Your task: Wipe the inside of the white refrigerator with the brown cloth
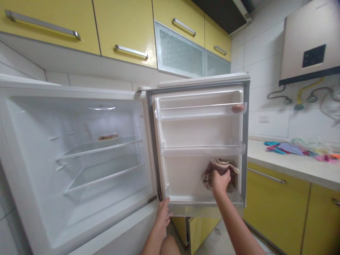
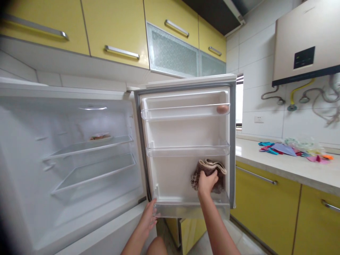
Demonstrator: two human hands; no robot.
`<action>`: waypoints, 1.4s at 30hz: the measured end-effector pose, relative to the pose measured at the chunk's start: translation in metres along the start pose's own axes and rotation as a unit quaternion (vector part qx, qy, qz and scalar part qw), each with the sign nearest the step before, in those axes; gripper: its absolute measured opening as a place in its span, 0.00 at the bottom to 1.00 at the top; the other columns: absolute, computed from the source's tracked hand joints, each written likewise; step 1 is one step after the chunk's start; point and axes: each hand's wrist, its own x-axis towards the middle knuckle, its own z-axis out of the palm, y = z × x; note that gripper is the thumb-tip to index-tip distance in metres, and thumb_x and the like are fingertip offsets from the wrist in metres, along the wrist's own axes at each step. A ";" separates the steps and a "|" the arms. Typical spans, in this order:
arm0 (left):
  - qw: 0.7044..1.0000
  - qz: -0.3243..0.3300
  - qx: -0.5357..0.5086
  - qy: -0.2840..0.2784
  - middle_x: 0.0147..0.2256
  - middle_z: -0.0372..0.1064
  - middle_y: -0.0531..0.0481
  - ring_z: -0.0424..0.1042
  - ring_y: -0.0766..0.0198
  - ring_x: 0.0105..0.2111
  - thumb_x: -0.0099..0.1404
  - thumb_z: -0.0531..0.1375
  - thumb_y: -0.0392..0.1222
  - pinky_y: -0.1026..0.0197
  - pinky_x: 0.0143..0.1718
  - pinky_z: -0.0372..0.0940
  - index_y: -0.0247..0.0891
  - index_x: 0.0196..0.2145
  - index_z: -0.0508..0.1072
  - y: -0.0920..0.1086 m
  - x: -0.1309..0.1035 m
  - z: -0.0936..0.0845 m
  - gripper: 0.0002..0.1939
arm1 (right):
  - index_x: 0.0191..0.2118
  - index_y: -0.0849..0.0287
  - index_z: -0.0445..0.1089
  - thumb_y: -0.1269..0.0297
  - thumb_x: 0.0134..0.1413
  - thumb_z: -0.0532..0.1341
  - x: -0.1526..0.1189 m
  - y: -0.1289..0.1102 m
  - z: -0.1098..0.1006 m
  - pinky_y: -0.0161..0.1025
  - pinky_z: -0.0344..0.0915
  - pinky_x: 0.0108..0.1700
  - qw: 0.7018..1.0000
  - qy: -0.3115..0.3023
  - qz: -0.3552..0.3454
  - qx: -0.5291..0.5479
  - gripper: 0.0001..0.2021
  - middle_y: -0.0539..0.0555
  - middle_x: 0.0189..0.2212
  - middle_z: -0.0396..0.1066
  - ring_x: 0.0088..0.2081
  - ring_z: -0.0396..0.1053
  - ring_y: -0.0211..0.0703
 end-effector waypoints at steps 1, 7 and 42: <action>1.000 0.000 0.000 -0.001 0.62 0.62 0.43 0.74 0.55 0.50 0.64 0.47 0.61 0.50 0.56 0.62 0.49 0.55 0.61 -0.001 0.001 0.000 0.26 | 0.65 0.63 0.54 0.62 0.50 0.58 -0.003 -0.002 0.003 0.62 0.56 0.65 0.999 0.005 -0.033 -0.036 0.36 0.68 0.59 0.63 0.63 0.58 0.64; 1.000 0.007 -0.017 0.000 0.58 0.66 0.47 0.72 0.53 0.52 0.61 0.51 0.64 0.51 0.54 0.62 0.52 0.51 0.63 -0.007 0.008 0.000 0.24 | 0.68 0.65 0.53 0.68 0.51 0.55 -0.037 -0.004 0.034 0.67 0.52 0.65 0.966 -0.068 -0.196 -0.155 0.36 0.71 0.70 0.47 0.68 0.48 0.68; 1.000 0.009 -0.021 0.006 0.59 0.68 0.46 0.73 0.51 0.51 0.62 0.51 0.63 0.48 0.55 0.62 0.50 0.51 0.65 -0.004 -0.002 -0.004 0.25 | 0.67 0.72 0.48 0.60 0.48 0.59 -0.023 0.023 -0.018 0.64 0.50 0.68 0.960 0.010 -0.162 -0.227 0.41 0.79 0.68 0.45 0.69 0.46 0.73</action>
